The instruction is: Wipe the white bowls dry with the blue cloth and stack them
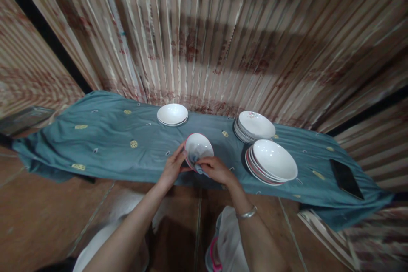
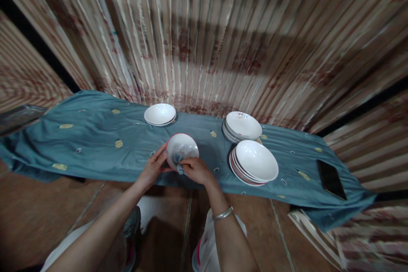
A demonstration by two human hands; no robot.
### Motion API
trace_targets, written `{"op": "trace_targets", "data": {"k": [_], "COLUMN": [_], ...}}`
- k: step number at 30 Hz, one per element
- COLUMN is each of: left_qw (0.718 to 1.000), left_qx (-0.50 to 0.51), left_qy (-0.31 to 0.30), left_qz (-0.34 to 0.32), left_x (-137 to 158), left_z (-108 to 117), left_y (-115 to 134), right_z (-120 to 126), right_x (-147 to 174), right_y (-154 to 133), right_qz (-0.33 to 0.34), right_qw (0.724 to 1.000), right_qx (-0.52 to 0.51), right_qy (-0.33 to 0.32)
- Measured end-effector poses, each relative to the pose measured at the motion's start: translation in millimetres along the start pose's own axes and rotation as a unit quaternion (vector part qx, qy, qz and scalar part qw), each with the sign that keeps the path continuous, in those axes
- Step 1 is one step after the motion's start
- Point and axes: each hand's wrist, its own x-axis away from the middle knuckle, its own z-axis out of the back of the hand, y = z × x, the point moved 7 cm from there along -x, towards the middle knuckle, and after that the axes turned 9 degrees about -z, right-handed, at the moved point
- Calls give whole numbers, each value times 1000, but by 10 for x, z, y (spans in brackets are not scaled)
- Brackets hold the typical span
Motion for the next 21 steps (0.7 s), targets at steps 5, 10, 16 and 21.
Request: {"op": "trace_targets", "data": {"k": [5,10,16,21], "left_qw": [1000,1000,1000,1000], "left_qx": [-9,-23,-28,-27], "left_qy": [-1,2,8,8], "left_qz": [-7,-3,0,1], "left_x": [-5,-1,14,27], "left_z": [5,10,20,13], "left_y": [0,-5,7,15], "right_z": [-58,-95,-117,-127], "right_x": [3,-19,-100,-150], "right_y": [-41,-144,-182,-176], "right_qz": [20,11,0,7], "right_qw": [974,937,921,921], "right_qx": [-219,-346,-389,-391], "right_qy": [-46,-41,-12,-6]}}
